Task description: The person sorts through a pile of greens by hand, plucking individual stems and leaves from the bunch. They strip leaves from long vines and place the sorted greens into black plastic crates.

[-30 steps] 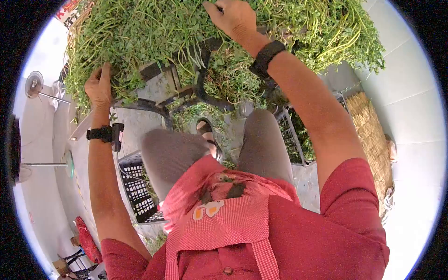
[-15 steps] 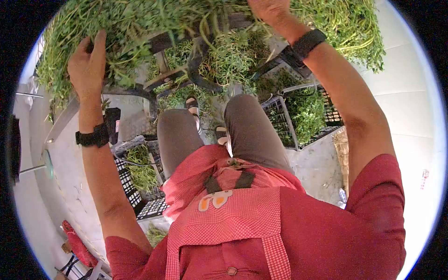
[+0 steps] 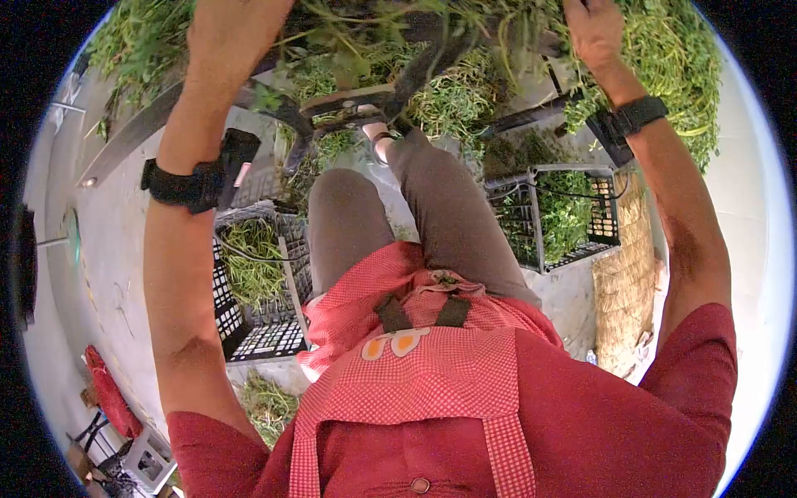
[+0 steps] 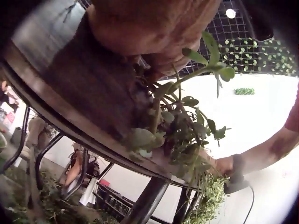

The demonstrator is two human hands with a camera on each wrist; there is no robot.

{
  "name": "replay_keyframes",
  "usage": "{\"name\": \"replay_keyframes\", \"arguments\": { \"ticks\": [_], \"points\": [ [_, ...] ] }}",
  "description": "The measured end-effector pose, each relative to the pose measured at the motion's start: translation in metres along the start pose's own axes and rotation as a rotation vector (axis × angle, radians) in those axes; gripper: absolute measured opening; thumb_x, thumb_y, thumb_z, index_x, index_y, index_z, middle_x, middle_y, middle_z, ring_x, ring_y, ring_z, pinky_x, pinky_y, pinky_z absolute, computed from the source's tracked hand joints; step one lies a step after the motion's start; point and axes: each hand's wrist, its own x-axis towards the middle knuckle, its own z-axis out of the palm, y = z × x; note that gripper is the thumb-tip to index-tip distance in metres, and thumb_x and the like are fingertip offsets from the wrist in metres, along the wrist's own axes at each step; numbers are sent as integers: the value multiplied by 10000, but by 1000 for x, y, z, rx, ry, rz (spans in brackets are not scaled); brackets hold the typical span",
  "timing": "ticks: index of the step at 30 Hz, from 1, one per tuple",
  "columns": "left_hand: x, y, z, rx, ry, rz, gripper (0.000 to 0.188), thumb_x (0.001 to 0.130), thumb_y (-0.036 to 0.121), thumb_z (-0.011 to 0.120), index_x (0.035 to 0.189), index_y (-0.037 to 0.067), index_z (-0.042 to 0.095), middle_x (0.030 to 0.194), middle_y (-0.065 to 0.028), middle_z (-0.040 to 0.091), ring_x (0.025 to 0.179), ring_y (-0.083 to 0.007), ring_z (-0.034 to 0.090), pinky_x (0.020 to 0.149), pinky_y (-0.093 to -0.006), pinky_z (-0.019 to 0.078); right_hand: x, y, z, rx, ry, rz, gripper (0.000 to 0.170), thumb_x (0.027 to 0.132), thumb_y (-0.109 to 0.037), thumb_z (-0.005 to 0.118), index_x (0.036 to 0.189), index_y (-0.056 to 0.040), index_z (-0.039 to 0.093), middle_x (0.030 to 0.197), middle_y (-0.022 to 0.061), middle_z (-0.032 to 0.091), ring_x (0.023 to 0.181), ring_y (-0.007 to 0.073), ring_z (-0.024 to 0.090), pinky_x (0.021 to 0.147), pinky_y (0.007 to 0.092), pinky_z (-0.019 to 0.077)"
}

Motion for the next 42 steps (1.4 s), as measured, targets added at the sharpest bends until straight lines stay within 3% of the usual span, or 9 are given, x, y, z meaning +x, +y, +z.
{"name": "replay_keyframes", "arguments": {
  "ticks": [2,4,9,12,14,16,21,24,42],
  "points": [
    [1,7,-2,86,3,-92,416,847,316,518,609,-14,433,515,-147,396,477,-295,404,506,-408,337,6,13,-5,-27,-47,-2,466,892,-457,475,658,-71,358,592,37,201,507,168,144,502,414,190],
    [1,2,0,162,70,11,418,843,312,528,601,-17,440,518,-160,406,487,-315,426,498,-416,347,22,39,0,211,-153,-777,611,879,-598,325,806,-17,499,646,64,245,518,184,146,515,421,176],
    [-1,1,7,129,152,52,394,834,293,549,605,-19,472,545,-187,450,518,-346,473,513,-420,377,15,47,-11,-48,-226,-726,763,867,-637,209,1182,5,473,696,109,270,514,233,176,492,405,176],
    [-1,14,1,99,78,-56,392,832,292,556,609,-19,472,542,-184,452,517,-343,480,516,-421,379,9,22,-9,-115,-170,-400,661,885,-596,256,1002,1,516,684,102,277,513,228,191,492,411,183],
    [1,21,-4,117,5,-122,403,828,305,558,610,-23,470,530,-177,443,511,-337,475,520,-416,381,18,33,-6,-127,-200,-828,482,921,-487,359,793,-39,483,633,69,245,513,200,181,498,404,184],
    [2,21,-2,113,-1,-148,411,824,313,562,611,-26,469,525,-171,439,507,-327,472,517,-413,376,3,51,0,-305,39,-143,322,892,-364,518,901,-86,681,645,87,598,561,199,537,599,301,459],
    [3,10,5,162,76,-17,442,812,349,570,614,-33,466,521,-161,438,500,-305,462,507,-409,355,-2,68,-5,-153,-177,273,347,908,-343,488,1151,-121,598,984,93,641,792,230,597,725,321,459],
    [4,10,10,180,49,-17,460,805,368,577,617,-36,464,518,-152,421,490,-262,430,500,-402,341,-1,-27,-9,-42,-109,93,376,935,-353,457,690,-74,400,598,34,220,521,173,177,510,401,197],
    [-3,22,28,242,196,68,401,814,284,611,581,22,417,508,7,353,506,-76,313,463,-287,267,-7,-7,-3,-5,-85,183,308,938,-295,484,677,-140,428,594,3,241,517,166,230,591,433,178]
  ]
}}
